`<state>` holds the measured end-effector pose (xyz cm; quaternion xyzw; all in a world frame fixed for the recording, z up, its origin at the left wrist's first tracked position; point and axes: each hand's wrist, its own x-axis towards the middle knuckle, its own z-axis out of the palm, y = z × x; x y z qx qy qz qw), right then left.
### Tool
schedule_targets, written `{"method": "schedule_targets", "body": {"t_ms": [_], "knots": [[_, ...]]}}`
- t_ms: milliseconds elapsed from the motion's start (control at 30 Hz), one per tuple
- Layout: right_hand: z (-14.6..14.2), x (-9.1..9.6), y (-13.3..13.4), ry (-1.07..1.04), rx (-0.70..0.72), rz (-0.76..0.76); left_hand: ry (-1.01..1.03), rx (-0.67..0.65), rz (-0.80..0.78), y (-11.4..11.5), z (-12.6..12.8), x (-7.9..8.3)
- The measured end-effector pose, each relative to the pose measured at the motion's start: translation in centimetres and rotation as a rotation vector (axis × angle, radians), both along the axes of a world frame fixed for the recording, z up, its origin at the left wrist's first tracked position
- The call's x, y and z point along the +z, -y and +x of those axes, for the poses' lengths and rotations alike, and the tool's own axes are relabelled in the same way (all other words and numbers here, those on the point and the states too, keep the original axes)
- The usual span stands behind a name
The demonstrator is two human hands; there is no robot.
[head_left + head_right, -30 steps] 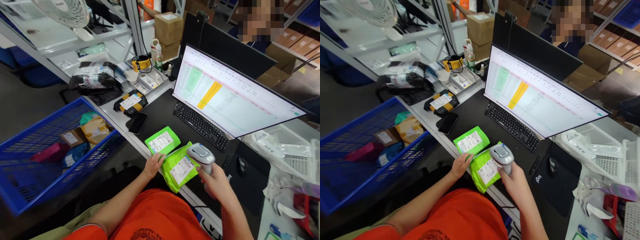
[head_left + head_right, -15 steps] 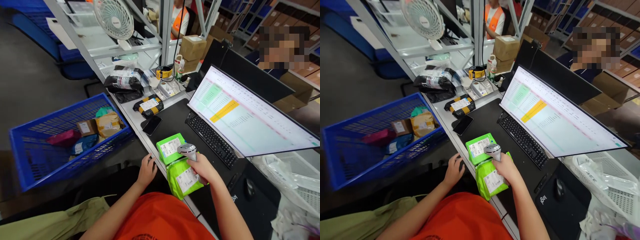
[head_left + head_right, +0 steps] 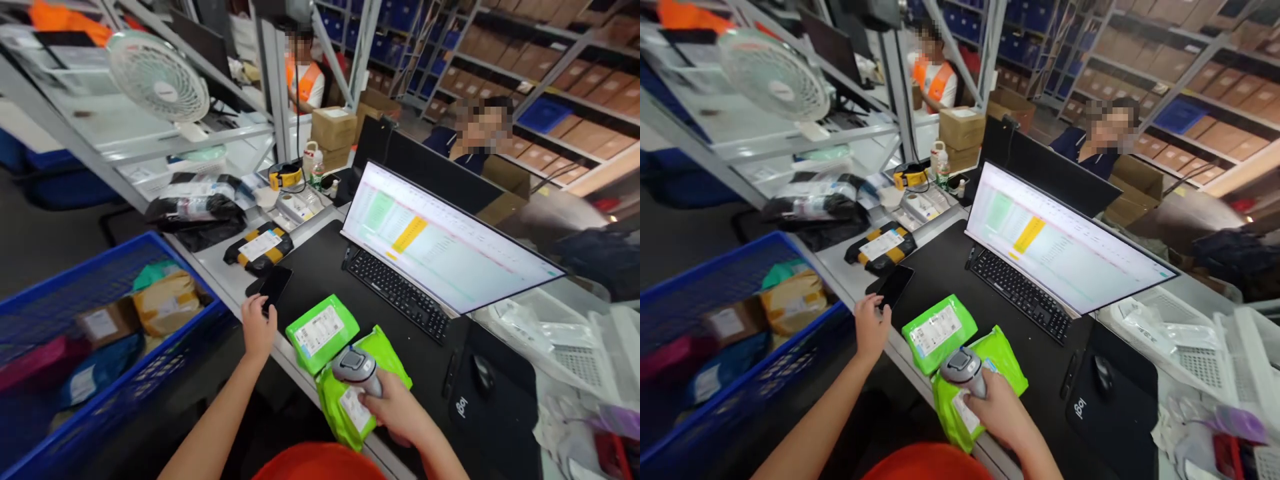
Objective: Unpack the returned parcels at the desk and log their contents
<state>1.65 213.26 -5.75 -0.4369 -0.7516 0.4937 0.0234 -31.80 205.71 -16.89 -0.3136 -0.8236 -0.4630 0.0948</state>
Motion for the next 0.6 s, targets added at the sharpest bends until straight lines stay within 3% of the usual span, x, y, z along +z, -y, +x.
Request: {"method": "schedule_targets", "body": {"t_ms": [133, 300, 467, 600], "knots": [[3.4, -2.9, -0.7, 0.023, -0.203, -0.076, 0.051, -0.150, -0.014, -1.2, 3.4, -1.7], [10.8, -6.9, -3.2, 0.141, -0.593, 0.066, 0.070, -0.240, -0.124, -0.8, 7.4, -4.0], [16.9, -11.2, -2.4, 0.138, -0.789, 0.010, 0.079, -0.224, -0.150, -0.4, 8.0, -4.8], [17.7, -13.4, 0.0, 0.056, -0.824, 0.026, 0.088, -0.228, -0.181, -0.4, 7.7, -4.9]]}}
